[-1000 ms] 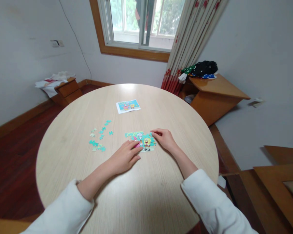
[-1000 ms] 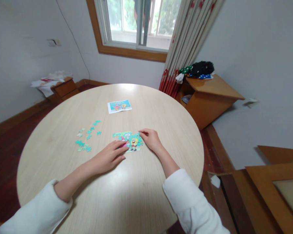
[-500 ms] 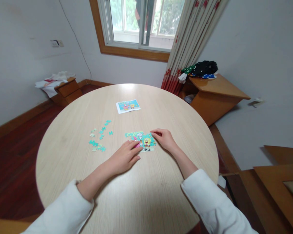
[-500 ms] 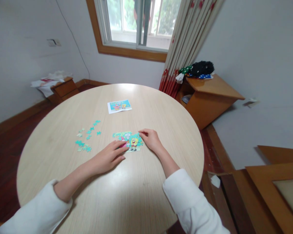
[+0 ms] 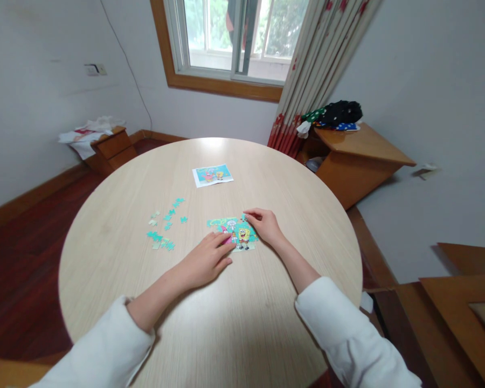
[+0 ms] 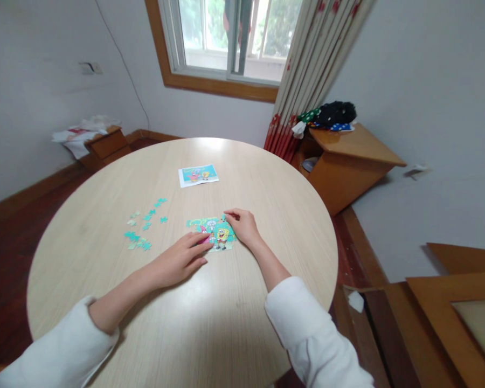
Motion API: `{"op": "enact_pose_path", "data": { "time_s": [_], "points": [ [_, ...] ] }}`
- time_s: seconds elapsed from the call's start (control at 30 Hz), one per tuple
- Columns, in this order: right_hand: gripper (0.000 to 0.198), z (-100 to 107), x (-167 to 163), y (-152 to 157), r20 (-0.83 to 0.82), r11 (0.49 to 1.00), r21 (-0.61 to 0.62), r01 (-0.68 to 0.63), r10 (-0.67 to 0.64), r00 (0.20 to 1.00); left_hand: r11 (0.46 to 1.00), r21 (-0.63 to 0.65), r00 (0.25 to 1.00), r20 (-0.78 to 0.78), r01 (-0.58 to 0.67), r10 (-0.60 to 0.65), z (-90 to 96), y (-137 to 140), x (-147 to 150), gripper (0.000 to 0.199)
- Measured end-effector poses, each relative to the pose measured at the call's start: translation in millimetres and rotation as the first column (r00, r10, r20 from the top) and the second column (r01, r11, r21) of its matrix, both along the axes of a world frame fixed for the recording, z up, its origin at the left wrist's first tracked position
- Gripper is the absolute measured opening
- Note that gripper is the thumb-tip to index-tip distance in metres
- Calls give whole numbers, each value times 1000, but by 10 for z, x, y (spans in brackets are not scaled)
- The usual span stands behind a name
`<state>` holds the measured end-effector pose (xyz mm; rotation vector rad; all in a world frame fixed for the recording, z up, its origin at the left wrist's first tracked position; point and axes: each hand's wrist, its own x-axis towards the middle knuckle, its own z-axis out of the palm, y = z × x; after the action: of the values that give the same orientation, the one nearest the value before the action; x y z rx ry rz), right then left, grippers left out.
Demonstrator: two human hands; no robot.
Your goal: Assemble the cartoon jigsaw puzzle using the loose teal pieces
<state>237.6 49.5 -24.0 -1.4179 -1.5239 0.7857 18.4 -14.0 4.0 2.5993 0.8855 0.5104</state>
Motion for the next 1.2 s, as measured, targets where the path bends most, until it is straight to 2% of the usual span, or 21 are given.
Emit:
{"op": "enact_pose_path", "data": {
  "time_s": [0.2, 0.93, 1.1, 1.2],
  "points": [
    [17, -12, -72, 112, -55, 1000, -27, -7, 6, 998, 1000, -3, 1000, -22, 0, 0, 29, -2, 3, 34],
    [18, -23, -50, 104, -81, 999, -19, -37, 35, 996, 999, 41, 999, -51, -1, 3, 18, 13, -13, 34],
    [17, -12, -40, 96, -91, 999, 2, -36, 36, 995, 998, 8, 998, 15, -56, 56, -1, 44, -37, 34],
    [18, 26, -43, 65, -117, 1000, 21, -14, 17, 993, 991, -32, 986, 101, -127, 129, 46, 91, -76, 33]
  ]
}}
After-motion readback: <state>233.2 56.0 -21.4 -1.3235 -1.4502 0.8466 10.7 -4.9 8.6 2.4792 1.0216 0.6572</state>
